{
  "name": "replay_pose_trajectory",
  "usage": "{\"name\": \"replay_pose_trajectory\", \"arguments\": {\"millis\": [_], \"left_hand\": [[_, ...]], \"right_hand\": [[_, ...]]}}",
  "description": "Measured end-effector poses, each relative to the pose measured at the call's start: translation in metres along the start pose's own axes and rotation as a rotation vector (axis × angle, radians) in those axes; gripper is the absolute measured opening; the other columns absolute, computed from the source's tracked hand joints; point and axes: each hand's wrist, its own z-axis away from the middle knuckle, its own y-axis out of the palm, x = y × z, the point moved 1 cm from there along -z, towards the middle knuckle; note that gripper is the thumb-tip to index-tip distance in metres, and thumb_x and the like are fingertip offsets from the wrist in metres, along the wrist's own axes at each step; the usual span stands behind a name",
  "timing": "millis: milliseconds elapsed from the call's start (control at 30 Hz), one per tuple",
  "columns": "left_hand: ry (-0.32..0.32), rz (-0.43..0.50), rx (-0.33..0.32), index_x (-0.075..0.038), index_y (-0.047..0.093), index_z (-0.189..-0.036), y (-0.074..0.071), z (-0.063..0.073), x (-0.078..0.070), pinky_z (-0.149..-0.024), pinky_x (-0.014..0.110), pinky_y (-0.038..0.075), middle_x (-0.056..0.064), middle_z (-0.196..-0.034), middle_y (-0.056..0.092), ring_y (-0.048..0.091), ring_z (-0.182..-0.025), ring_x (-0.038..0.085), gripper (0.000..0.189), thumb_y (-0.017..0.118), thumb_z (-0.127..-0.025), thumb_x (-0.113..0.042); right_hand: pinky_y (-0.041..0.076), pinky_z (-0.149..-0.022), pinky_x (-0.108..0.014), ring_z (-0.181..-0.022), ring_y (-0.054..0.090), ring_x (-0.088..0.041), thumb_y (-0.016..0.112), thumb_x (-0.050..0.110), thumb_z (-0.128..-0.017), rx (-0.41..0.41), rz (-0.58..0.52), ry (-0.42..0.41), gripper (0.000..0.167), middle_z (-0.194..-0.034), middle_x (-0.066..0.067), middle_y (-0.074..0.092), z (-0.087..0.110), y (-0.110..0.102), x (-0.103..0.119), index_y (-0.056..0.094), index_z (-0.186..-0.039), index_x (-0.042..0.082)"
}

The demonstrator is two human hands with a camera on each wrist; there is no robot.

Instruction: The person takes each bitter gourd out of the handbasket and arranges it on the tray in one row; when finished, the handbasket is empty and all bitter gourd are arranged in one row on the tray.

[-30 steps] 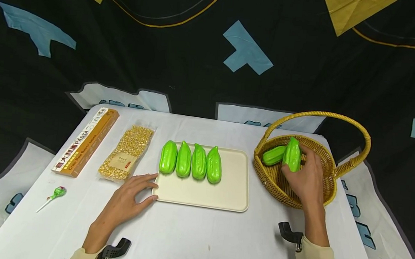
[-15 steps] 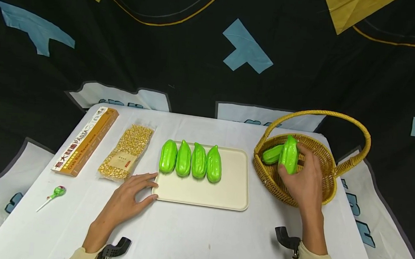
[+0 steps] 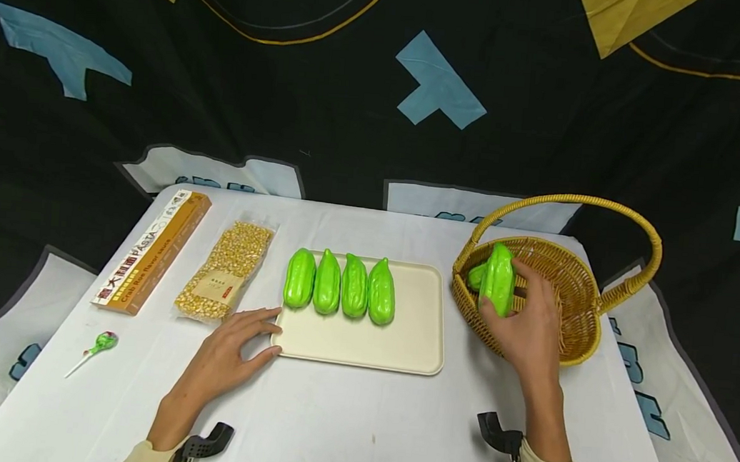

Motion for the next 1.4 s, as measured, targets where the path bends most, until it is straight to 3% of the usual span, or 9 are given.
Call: {"name": "replay_pose_trajectory", "arguments": {"millis": [667,900,1200,1400], "left_hand": [[-0.014,-0.006,0.011,-0.017,0.079,-0.117,0.000,0.001,0.000,-0.118,0.049,0.047,0.001,-0.149,0.067,0.061,-0.137,0.029,0.034,0.091,-0.089,-0.031],[-0.022,-0.010,0.012,-0.018,0.079,-0.117,-0.001,0.000,0.000,-0.118,0.049,0.048,0.001,-0.149,0.067,0.061,-0.137,0.028,0.034,0.091,-0.089,-0.031],[-0.015,-0.006,0.013,-0.018,0.079,-0.117,0.000,0.000,0.000,-0.118,0.049,0.048,0.000,-0.149,0.067,0.061,-0.137,0.028,0.033,0.091,-0.089,-0.031],[-0.006,-0.009,0.011,-0.018,0.079,-0.117,-0.001,0.000,0.000,-0.118,0.049,0.048,0.001,-0.149,0.067,0.061,-0.137,0.028,0.033,0.090,-0.089,-0.031]], "right_hand": [[0.049,-0.068,-0.003,-0.113,0.068,-0.047,0.087,0.004,-0.083,0.011,-0.076,-0.037,0.079,-0.138,-0.028,0.058,0.014,0.027,0.009,0.052,-0.154,-0.001],[0.044,-0.067,0.001,-0.112,0.068,-0.045,0.086,0.004,-0.083,-0.017,-0.083,-0.036,0.078,-0.137,-0.026,0.059,0.020,0.034,0.007,0.052,-0.153,0.000],[0.053,-0.069,-0.002,-0.112,0.068,-0.043,0.085,-0.001,-0.083,-0.019,-0.165,-0.032,0.078,-0.140,-0.027,0.057,0.029,0.046,0.008,0.052,-0.154,-0.001],[0.054,-0.069,-0.007,-0.110,0.069,-0.042,0.086,0.000,-0.082,-0.019,-0.146,-0.056,0.078,-0.136,-0.026,0.059,0.030,0.056,0.011,0.053,-0.153,0.000]]}}
